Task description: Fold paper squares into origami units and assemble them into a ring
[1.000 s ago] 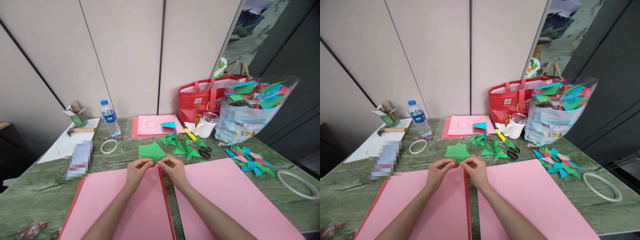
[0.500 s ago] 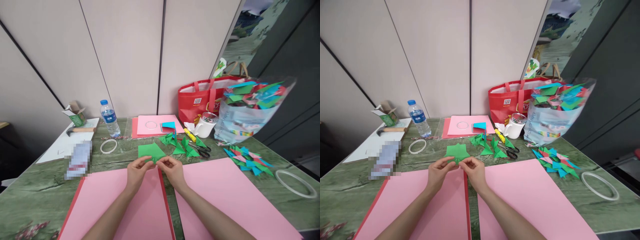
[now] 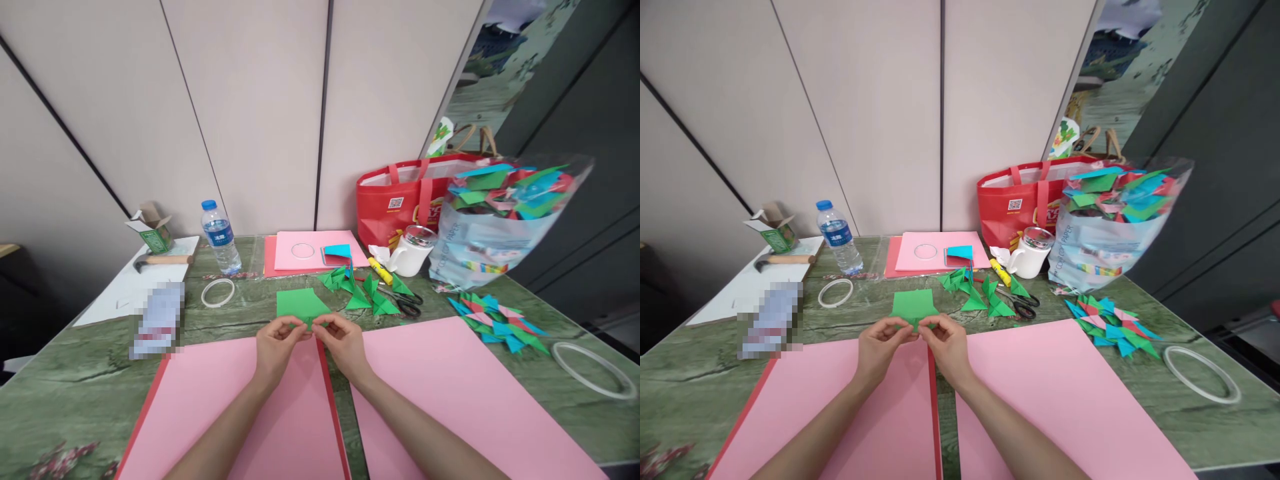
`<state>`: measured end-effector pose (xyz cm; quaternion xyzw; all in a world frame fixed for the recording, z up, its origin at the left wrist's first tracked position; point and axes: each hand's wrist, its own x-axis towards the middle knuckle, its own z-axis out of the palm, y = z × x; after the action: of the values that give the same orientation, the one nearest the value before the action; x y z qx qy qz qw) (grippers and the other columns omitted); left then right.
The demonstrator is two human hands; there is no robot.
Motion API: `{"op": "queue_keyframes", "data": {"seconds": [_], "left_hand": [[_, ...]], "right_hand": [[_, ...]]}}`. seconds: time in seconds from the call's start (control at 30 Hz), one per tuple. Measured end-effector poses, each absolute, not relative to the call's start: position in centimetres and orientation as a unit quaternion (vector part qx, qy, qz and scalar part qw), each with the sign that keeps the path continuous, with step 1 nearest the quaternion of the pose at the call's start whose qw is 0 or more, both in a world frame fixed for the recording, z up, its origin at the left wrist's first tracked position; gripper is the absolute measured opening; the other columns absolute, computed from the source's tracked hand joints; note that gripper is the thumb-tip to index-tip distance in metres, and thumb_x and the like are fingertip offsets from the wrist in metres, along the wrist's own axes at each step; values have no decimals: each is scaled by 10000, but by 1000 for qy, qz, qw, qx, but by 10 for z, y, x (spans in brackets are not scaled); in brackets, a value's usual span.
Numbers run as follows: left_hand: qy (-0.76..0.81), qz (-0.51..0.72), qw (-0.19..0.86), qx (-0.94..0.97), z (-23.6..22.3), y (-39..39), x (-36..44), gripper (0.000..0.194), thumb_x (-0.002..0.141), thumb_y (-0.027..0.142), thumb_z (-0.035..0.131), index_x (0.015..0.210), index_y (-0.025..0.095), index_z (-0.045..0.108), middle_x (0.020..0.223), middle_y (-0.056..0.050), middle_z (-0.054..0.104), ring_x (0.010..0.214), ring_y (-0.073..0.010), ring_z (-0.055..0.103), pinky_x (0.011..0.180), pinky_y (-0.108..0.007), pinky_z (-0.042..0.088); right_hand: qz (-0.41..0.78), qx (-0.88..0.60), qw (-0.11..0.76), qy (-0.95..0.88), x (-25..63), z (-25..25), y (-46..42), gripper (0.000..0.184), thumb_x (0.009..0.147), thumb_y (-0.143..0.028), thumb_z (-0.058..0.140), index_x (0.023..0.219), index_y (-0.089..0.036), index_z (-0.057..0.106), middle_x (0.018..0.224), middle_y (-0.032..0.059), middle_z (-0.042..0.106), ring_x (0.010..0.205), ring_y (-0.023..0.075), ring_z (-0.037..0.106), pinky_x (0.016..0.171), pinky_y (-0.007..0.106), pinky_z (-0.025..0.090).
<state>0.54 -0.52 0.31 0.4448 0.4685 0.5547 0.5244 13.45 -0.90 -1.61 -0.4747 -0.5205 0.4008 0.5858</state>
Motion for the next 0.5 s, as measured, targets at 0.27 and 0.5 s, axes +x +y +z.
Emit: {"op": "queue_keyframes", "data": {"seconds": [0.27,0.5], "left_hand": [[477,537,524,459,1,-4,6,126,569,212,708,632,139,626,524,12,647,555,-171,650,622,-301,561],[485,520,549,439,2,-5,4,174,562,237,722,657,130,623,500,10,635,515,-186,650,557,-274,543]], "right_hand": [[428,-477,559,-525,136,-14,-10,115,641,-270,641,675,-179,578,663,0,546,580,123,496,512,223,405],[516,-423,568,-482,137,-12,-8,350,597,-310,693,659,-218,361,485,-95,415,442,93,440,420,194,319]]}}
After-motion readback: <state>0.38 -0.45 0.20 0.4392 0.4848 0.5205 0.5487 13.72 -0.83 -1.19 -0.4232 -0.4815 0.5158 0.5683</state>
